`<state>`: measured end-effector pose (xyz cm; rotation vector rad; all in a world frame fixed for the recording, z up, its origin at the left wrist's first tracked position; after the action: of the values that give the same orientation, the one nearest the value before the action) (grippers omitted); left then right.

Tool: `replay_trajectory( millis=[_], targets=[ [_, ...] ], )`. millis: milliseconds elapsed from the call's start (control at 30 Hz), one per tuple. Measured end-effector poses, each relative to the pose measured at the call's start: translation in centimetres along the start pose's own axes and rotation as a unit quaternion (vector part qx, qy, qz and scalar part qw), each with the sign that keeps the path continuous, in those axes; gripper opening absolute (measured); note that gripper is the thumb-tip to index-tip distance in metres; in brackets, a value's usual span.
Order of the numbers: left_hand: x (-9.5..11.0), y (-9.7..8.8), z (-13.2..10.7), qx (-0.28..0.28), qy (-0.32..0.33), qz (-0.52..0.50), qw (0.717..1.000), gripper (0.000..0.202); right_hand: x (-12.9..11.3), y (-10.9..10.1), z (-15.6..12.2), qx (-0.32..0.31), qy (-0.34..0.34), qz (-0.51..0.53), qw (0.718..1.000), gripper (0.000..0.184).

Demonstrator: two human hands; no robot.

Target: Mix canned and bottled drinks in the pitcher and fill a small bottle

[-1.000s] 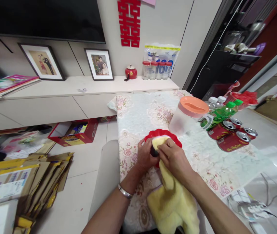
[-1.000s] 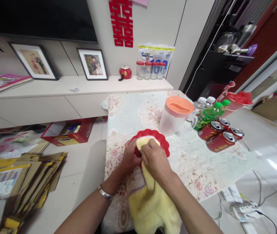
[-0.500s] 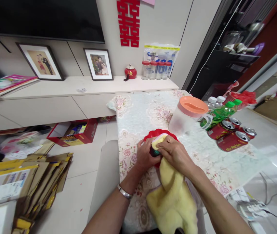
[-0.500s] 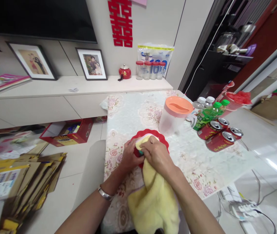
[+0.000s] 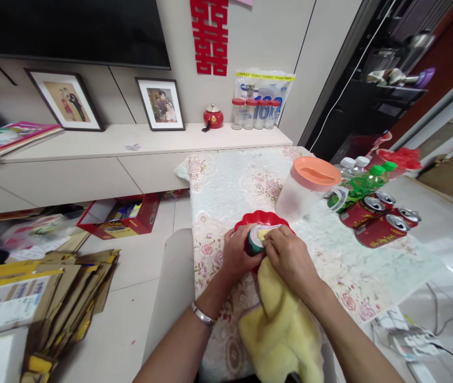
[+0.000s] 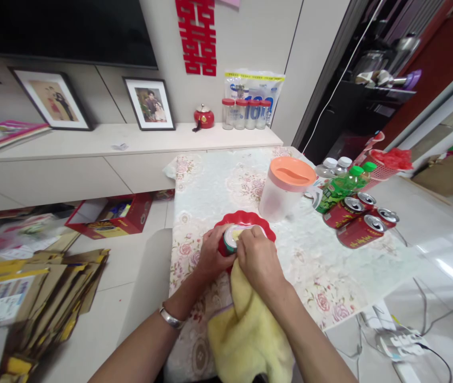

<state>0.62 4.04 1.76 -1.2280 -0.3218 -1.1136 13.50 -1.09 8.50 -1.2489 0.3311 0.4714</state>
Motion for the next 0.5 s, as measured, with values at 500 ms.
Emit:
replay_trajectory(
  millis=[500],
  targets=[
    [-0.1,0.0,0.0,0.026,0.010,0.006,1.000,0.060,2.5,0.4,-1.1,0.132,0.054,0.165,0.976,0.019]
  ],
)
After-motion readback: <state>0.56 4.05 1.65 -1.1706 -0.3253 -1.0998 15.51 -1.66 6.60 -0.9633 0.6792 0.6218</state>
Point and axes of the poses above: each hand's wrist, its own z-axis towards the middle knuckle, its own y-axis out of the palm, x = y × z, the point moved 5 cm from there along z, towards the middle knuckle, and after that the axes turned 4 degrees about z, right-handed, at the moved point
